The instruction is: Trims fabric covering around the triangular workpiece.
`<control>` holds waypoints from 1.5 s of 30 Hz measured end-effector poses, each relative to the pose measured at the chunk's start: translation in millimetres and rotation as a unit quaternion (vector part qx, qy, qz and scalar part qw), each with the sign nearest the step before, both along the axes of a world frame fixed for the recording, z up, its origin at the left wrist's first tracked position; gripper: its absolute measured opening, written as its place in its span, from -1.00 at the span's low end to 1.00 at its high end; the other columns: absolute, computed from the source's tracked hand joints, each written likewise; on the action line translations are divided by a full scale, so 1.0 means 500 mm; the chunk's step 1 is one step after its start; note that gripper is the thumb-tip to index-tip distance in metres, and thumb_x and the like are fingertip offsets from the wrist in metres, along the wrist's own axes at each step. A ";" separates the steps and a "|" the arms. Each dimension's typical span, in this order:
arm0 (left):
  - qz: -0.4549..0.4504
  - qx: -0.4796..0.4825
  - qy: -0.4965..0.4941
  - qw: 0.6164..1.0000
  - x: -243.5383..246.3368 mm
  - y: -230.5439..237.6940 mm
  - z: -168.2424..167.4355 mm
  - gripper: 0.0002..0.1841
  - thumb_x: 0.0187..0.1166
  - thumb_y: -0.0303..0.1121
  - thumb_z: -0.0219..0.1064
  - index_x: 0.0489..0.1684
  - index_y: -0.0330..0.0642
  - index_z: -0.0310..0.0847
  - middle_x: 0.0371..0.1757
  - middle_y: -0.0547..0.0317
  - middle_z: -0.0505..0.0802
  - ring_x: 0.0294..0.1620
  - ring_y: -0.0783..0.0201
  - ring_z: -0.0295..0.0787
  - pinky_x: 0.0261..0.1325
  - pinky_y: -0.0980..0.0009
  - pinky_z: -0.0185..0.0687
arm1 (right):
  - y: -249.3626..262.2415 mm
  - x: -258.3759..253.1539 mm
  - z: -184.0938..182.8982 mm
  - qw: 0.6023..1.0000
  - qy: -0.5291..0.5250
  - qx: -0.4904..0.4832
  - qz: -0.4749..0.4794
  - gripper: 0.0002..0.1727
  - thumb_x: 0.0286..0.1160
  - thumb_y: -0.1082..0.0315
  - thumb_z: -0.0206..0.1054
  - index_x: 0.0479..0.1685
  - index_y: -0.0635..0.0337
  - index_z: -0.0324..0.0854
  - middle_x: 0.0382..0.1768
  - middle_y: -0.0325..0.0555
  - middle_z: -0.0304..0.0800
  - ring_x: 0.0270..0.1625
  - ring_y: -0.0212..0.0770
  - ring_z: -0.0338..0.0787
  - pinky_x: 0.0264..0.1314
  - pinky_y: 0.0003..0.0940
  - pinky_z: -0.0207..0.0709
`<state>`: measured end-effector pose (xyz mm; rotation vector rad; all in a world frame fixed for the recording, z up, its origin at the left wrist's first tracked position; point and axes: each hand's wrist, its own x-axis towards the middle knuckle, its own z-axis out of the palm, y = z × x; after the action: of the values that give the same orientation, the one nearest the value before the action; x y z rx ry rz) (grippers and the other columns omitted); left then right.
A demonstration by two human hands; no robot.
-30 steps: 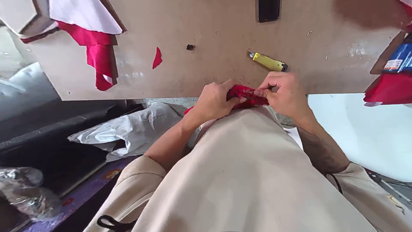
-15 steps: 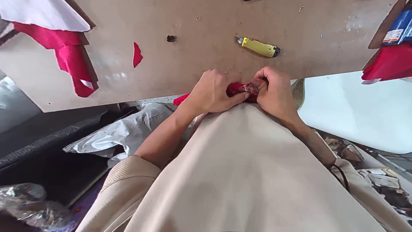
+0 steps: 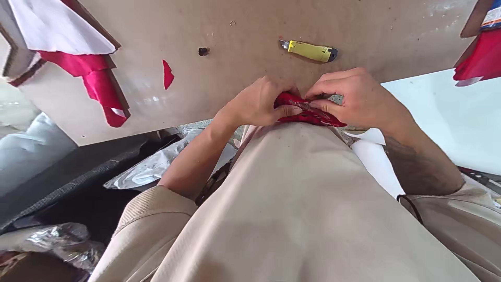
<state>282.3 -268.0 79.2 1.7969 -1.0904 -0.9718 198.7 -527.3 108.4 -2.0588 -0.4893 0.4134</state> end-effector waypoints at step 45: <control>0.295 0.206 -0.299 0.884 0.029 0.079 -0.265 -0.52 0.82 0.08 -0.05 0.36 0.10 0.71 0.43 -0.03 0.70 0.53 -0.09 0.51 0.67 -0.13 0.16 | 0.067 0.137 -0.265 0.931 -0.019 -0.325 -0.163 -0.22 0.55 -0.03 0.41 0.77 0.03 0.33 0.50 0.35 0.51 0.52 0.43 0.49 0.44 0.40 0.41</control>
<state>296.8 -228.5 -53.2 2.6737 -0.5952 -0.2732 267.3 -493.8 -24.3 -2.7345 -0.0099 0.3624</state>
